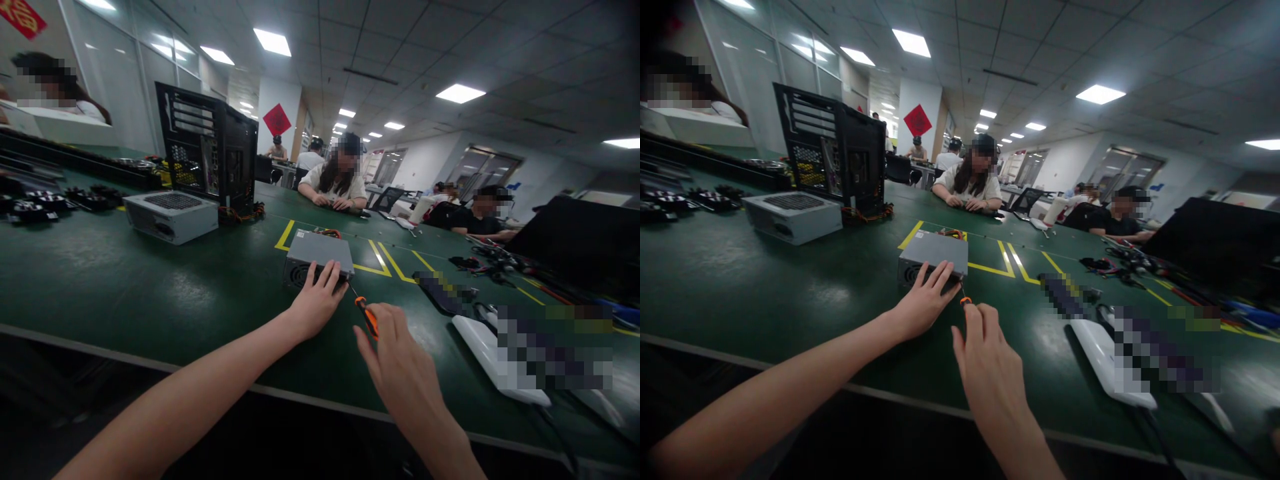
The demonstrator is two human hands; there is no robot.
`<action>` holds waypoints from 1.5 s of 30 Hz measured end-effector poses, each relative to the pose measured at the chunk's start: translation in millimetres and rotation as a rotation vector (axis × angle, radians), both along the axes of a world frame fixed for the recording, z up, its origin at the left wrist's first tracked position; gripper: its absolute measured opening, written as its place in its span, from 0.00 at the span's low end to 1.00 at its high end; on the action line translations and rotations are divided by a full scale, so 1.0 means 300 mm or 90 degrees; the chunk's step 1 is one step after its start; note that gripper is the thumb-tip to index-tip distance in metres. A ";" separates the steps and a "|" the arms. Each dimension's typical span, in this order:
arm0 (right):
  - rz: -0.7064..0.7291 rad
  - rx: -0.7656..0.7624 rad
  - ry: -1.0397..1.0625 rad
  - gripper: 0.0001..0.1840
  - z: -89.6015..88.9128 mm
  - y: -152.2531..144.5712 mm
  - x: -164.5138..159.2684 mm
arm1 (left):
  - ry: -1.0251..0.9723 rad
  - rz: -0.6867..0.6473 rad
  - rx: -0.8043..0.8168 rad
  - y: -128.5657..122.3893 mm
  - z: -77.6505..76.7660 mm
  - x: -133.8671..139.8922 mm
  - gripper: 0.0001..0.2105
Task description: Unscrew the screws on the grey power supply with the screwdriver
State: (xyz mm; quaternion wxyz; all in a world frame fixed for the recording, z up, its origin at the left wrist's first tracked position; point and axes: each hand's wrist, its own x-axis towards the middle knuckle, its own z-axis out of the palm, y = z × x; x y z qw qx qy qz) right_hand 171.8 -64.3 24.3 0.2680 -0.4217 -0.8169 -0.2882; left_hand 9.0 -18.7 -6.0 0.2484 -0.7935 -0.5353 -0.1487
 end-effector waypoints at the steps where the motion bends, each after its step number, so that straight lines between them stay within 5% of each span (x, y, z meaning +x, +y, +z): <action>1: 0.026 0.000 -0.011 0.15 -0.003 -0.001 0.000 | -0.001 -0.002 0.001 0.000 0.000 0.000 0.21; 7: -0.092 0.058 0.008 0.15 0.000 0.009 0.007 | -0.004 0.000 0.001 0.001 -0.001 0.003 0.21; 13: 0.049 0.014 -0.013 0.13 0.002 0.006 0.005 | -0.002 -0.004 -0.003 0.000 0.001 0.002 0.21; 17: -0.087 0.029 0.032 0.13 0.004 0.013 0.014 | -0.009 -0.003 -0.006 0.001 0.001 0.002 0.21; 23: 0.053 -0.001 -0.010 0.14 0.012 0.017 0.020 | -0.014 -0.008 -0.008 0.003 -0.002 0.003 0.21; 27: -0.064 0.037 0.016 0.14 0.020 0.021 0.022 | -0.012 -0.012 0.003 0.006 -0.006 0.002 0.21; 32: 0.039 0.013 0.002 0.12 0.019 0.019 0.016 | -0.010 -0.013 0.008 0.005 -0.005 0.003 0.21; 38: -0.098 0.044 0.021 0.14 0.020 0.027 0.023 | -0.010 -0.013 0.003 0.004 -0.002 0.004 0.21; 42: -0.004 0.016 -0.005 0.14 0.023 0.020 0.022 | -0.011 -0.013 -0.001 0.006 -0.003 0.004 0.21; 45: -0.049 0.020 -0.021 0.13 0.022 0.015 0.023 | -0.011 -0.014 -0.005 0.006 0.000 0.004 0.21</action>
